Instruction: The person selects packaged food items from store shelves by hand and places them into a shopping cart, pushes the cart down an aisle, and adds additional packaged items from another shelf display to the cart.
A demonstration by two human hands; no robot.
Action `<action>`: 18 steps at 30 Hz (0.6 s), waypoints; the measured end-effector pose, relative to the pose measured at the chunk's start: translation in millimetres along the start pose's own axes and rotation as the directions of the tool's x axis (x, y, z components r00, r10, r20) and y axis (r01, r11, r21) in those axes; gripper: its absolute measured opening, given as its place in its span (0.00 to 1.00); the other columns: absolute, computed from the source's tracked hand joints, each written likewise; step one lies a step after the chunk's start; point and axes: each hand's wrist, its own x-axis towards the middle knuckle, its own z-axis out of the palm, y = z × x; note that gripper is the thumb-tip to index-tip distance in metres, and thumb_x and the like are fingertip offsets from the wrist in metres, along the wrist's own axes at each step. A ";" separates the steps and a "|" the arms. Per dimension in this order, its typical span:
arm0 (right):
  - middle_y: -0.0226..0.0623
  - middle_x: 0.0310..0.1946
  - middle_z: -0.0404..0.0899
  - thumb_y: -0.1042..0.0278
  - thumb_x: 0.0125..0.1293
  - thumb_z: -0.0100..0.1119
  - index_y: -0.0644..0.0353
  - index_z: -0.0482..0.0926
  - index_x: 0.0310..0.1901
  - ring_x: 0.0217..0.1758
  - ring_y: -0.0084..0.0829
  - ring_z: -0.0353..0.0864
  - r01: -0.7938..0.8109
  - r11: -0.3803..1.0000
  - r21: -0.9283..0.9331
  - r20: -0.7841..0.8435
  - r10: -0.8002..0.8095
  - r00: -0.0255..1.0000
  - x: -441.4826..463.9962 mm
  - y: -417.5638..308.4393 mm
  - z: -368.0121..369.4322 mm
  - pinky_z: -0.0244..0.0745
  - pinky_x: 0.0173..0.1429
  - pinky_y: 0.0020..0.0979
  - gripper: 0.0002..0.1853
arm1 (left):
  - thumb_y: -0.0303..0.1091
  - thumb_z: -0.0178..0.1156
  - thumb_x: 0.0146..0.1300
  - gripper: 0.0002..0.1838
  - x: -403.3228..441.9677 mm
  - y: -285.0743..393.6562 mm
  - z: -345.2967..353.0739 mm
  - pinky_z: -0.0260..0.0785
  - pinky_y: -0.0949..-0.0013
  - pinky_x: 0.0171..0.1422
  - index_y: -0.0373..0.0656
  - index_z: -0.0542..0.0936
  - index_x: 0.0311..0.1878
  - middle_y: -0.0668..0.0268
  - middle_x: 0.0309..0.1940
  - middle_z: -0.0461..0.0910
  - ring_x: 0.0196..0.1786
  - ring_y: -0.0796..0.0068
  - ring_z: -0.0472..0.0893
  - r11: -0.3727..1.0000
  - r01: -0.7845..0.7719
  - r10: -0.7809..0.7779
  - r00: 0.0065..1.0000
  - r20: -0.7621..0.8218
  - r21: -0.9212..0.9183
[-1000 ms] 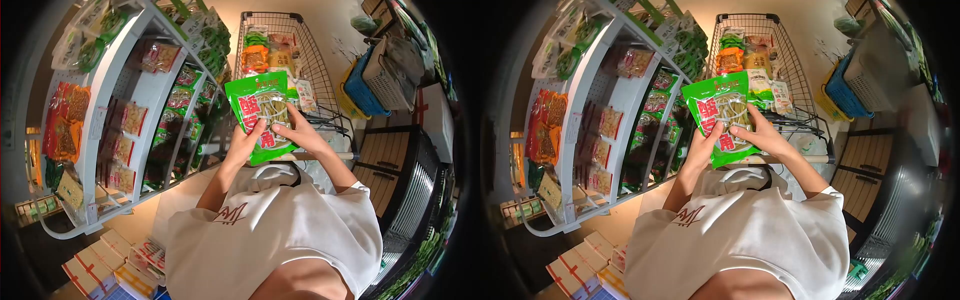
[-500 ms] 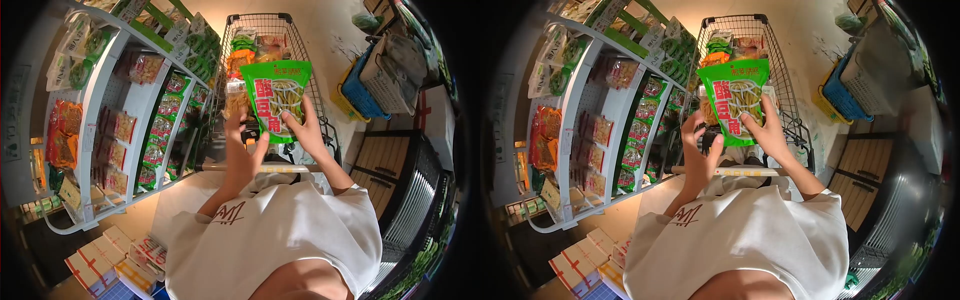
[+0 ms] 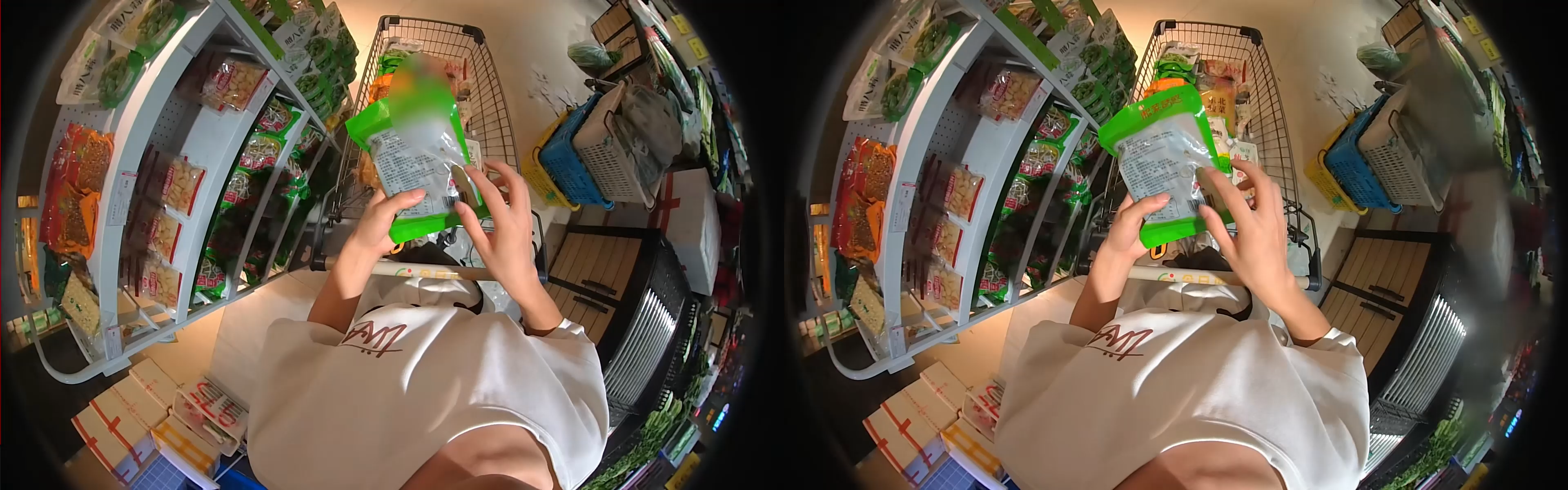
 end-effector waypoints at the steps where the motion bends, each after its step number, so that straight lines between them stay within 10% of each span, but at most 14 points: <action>1: 0.43 0.52 0.71 0.73 0.57 0.65 0.56 0.77 0.56 0.46 0.41 0.76 0.009 1.000 -0.019 0.035 -0.008 0.999 -2.1 2.3 3.0 0.72 0.46 0.36 0.22 | 0.26 0.59 0.61 0.23 -2.0 1.2 -3.6 0.73 0.61 0.59 0.36 0.69 0.60 0.59 0.52 0.77 0.53 0.66 0.79 0.999 0.031 -0.031 0.999 0.042 0.010; 7: 0.48 0.56 0.69 0.72 0.61 0.62 0.56 0.78 0.56 0.55 0.45 0.73 -0.264 0.938 0.225 0.209 0.218 0.953 -13.9 0.8 22.4 0.70 0.56 0.39 0.20 | 0.24 0.60 0.60 0.25 -8.1 -1.6 -20.8 0.70 0.64 0.61 0.38 0.69 0.62 0.62 0.53 0.77 0.56 0.70 0.77 0.990 0.047 -0.048 0.999 0.002 0.131; 10: 0.56 0.58 0.67 0.64 0.64 0.61 0.60 0.72 0.61 0.60 0.49 0.69 0.065 0.977 -0.203 0.107 -0.044 0.993 -9.2 9.8 31.6 0.64 0.65 0.42 0.24 | 0.24 0.59 0.62 0.24 -6.6 -1.7 -18.3 0.70 0.65 0.61 0.37 0.68 0.62 0.62 0.54 0.77 0.56 0.70 0.77 0.965 0.003 0.018 0.997 -0.077 0.264; 11: 0.58 0.58 0.66 0.61 0.64 0.61 0.62 0.70 0.63 0.61 0.51 0.68 0.004 0.997 -0.071 0.152 0.007 0.988 -8.9 12.2 36.1 0.62 0.66 0.42 0.27 | 0.24 0.58 0.63 0.24 -4.6 -3.0 -15.4 0.69 0.65 0.61 0.37 0.67 0.62 0.62 0.54 0.76 0.55 0.69 0.77 0.943 -0.015 0.053 0.993 -0.105 0.332; 14: 0.58 0.58 0.66 0.50 0.65 0.60 0.71 0.62 0.64 0.62 0.50 0.67 -0.206 0.939 0.276 0.282 0.125 0.951 -12.2 24.1 60.0 0.60 0.68 0.42 0.36 | 0.29 0.60 0.60 0.28 7.5 -12.2 2.2 0.66 0.59 0.61 0.37 0.64 0.63 0.52 0.56 0.73 0.58 0.58 0.75 0.547 -0.067 0.138 0.990 -0.011 0.834; 17: 0.47 0.56 0.71 0.52 0.65 0.62 0.67 0.68 0.60 0.59 0.39 0.71 -0.599 0.491 0.632 0.441 0.408 0.800 -0.8 56.0 69.3 0.64 0.64 0.37 0.30 | 0.37 0.66 0.56 0.45 13.1 -30.6 19.2 0.59 0.50 0.69 0.41 0.52 0.73 0.36 0.68 0.52 0.69 0.34 0.58 -0.002 -0.220 0.134 0.967 0.218 0.976; 18: 0.37 0.51 0.75 0.57 0.64 0.63 0.64 0.70 0.56 0.55 0.29 0.73 -0.662 0.153 0.734 0.514 0.511 0.689 4.9 64.5 66.8 0.67 0.60 0.32 0.25 | 0.42 0.66 0.56 0.47 19.5 -27.4 21.6 0.55 0.47 0.72 0.42 0.51 0.74 0.31 0.69 0.46 0.71 0.29 0.51 0.024 -0.151 -0.017 0.988 0.151 0.988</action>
